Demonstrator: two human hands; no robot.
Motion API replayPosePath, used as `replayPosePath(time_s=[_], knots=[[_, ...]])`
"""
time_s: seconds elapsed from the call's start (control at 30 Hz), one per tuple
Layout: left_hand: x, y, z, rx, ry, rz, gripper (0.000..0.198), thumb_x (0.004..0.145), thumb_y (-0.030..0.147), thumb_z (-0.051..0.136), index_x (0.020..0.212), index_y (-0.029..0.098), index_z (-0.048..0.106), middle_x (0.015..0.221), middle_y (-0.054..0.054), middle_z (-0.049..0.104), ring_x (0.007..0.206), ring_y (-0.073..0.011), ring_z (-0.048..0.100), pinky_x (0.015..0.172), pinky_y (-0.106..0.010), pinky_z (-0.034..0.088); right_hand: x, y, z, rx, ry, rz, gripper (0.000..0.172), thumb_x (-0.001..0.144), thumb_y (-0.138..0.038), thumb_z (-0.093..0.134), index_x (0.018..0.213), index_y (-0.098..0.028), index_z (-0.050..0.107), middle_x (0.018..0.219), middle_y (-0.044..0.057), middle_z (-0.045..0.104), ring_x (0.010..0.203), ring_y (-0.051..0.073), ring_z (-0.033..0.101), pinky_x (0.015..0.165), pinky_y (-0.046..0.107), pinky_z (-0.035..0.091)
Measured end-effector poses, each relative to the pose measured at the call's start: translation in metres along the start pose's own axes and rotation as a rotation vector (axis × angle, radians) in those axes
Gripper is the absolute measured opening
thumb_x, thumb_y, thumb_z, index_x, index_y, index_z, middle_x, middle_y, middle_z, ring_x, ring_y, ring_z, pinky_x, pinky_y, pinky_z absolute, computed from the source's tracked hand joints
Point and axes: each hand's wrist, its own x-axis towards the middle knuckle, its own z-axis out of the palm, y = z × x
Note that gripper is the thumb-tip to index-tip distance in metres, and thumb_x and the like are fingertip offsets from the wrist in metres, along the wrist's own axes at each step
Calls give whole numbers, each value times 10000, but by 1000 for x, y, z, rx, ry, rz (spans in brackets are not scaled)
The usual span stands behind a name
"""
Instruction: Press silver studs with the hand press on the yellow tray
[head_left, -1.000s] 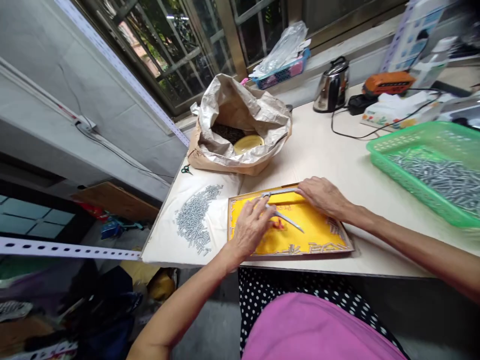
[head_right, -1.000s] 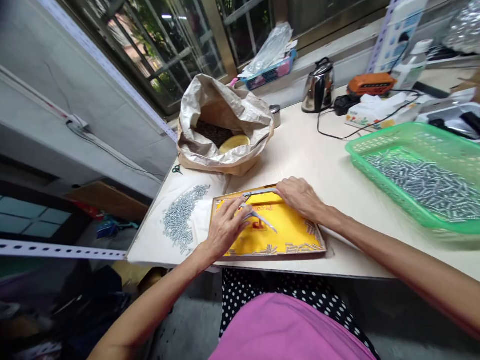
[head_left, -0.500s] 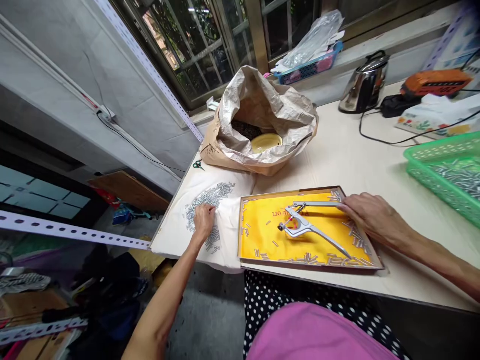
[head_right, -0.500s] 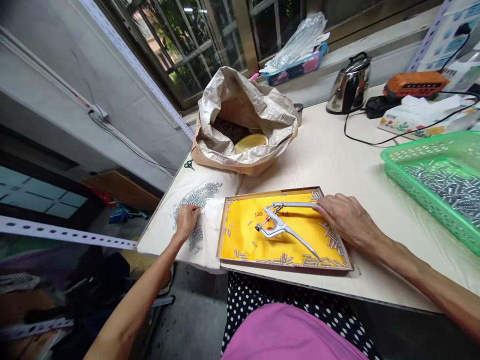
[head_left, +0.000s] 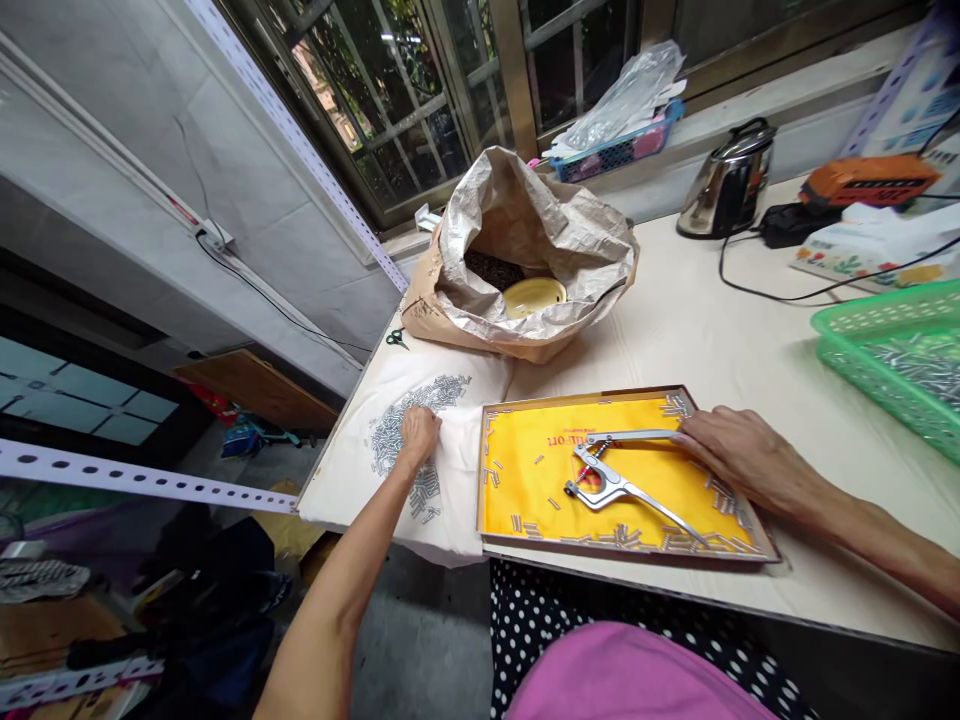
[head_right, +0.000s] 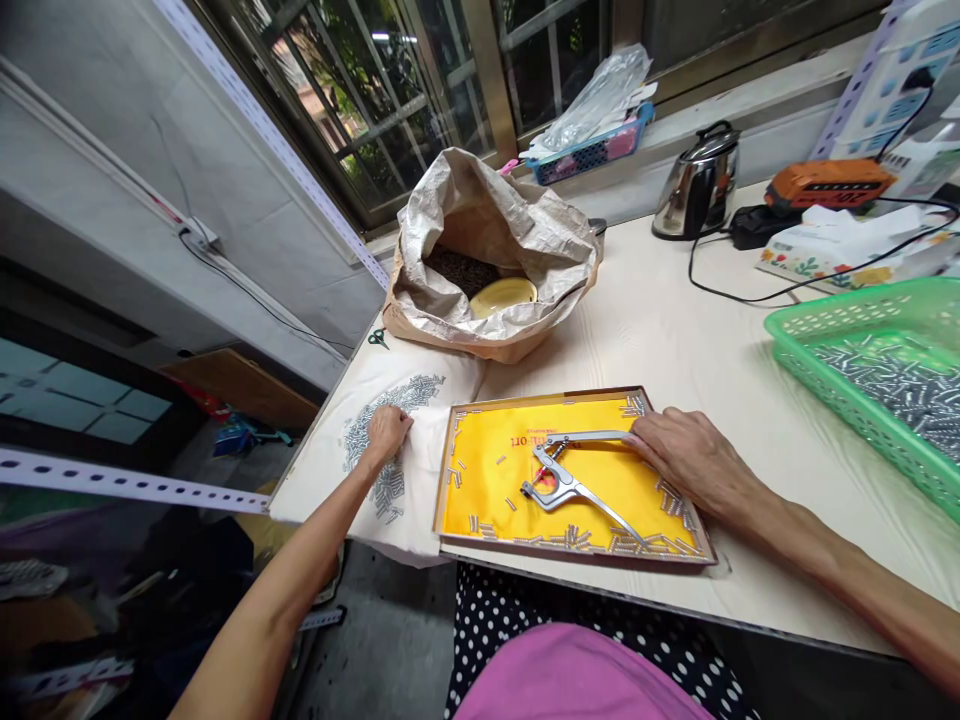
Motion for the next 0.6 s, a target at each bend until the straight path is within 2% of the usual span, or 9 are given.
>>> replayPosePath(time_s=[0.13,0.23,0.3,0.37,0.43,0.47,0.53,0.6], knots=[[7,-4,-9,-67,-74,-57,113,748,167,653,638,143,670,692,-91,675,777,-228,640,673,-287,417,3,1,0,19,6,-45,432,1021,-506,297,790,-253,561,803,70,643,781,247,548,730,393,371],[5,-2,-20,-121,-51,-49,83,755,170,624,700,142,680,716,-71,686,757,-199,629,661,-265,416,7,1,-2,21,29,-96,426,1031,-492,299,813,-241,564,804,48,635,782,226,537,743,366,350],[-5,9,-26,-225,-31,-21,128,797,222,589,788,139,686,771,-62,695,754,-173,618,657,-246,429,11,-1,-4,8,39,-125,433,1039,-483,284,834,-231,571,816,43,631,788,215,532,753,353,336],[-24,27,-31,-507,-77,32,208,796,318,606,838,131,687,779,-53,687,698,-149,595,627,-234,446,15,-4,-8,-9,33,-152,437,1046,-462,274,839,-222,575,824,44,629,795,207,525,766,345,325],[-51,52,-31,-893,-203,104,335,703,419,701,867,127,700,803,-51,689,647,-131,571,593,-235,459,20,-8,-14,-24,24,-173,437,1049,-442,279,814,-218,572,804,42,619,793,204,511,774,342,314],[-67,65,-30,-1005,-273,138,404,658,451,741,898,127,711,826,-53,695,627,-123,561,585,-239,462,23,-10,-17,-26,20,-184,432,1046,-441,295,802,-216,572,796,42,618,783,201,501,773,341,308],[-97,89,-23,-1079,-413,172,420,641,465,762,884,125,722,816,-56,697,587,-107,543,589,-251,471,29,-15,-23,-56,8,-190,424,1044,-430,310,798,-211,576,791,49,619,782,202,486,768,342,296],[-122,107,-14,-1110,-488,167,406,645,459,768,877,130,719,792,-52,695,584,-110,554,596,-257,478,35,-19,-30,-109,1,-199,428,1045,-423,305,802,-206,583,792,61,626,806,209,481,782,352,286]])
